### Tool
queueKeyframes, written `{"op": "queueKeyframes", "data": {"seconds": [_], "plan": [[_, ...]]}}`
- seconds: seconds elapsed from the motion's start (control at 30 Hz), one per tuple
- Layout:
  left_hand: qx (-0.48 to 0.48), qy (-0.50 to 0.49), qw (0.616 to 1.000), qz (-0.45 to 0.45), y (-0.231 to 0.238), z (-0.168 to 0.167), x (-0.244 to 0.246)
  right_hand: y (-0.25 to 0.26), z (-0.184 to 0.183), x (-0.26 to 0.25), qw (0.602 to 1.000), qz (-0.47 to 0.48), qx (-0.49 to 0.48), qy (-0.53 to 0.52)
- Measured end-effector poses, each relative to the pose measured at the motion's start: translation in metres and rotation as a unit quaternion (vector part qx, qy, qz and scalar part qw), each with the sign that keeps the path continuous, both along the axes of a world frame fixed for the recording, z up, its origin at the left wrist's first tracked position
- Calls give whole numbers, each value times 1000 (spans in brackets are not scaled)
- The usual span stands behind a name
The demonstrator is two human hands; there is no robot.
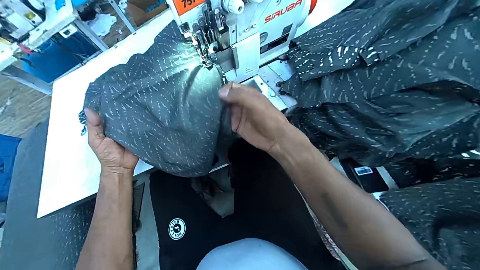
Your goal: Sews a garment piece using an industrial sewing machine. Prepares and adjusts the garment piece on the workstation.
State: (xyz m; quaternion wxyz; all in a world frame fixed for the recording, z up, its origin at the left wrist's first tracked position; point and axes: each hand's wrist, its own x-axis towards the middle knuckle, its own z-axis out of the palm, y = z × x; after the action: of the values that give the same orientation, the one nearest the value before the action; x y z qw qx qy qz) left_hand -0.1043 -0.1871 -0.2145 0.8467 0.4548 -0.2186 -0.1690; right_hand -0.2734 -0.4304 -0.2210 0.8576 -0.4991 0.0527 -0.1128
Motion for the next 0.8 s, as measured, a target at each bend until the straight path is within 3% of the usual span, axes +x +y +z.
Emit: {"op": "queueKeyframes", "data": {"seconds": [0.03,0.1,0.27,0.4,0.47,0.53,0.6,0.67,0.8], "plan": [[1,-2,1000,-7,-3,6,2,-5,3,4,995,40,92,20],[19,-6,1000,-14,-9,18,5,-10,7,8,989,53,129,50],[52,-43,998,8,3,44,19,-17,0,-11,996,-42,-70,17],[149,-82,984,48,14,68,41,0,-46,-28,934,-179,-306,57],[187,-85,977,63,16,77,55,7,-55,-25,921,-185,-338,61],[201,-91,973,74,17,80,71,9,-53,-17,945,-135,-295,52],[260,-100,956,96,16,74,77,9,-51,-13,972,-55,-226,44],[364,-87,922,104,21,56,65,11,-58,-23,973,8,-227,39],[526,-100,843,59,34,4,16,23,-100,-67,966,11,-249,69]]}}
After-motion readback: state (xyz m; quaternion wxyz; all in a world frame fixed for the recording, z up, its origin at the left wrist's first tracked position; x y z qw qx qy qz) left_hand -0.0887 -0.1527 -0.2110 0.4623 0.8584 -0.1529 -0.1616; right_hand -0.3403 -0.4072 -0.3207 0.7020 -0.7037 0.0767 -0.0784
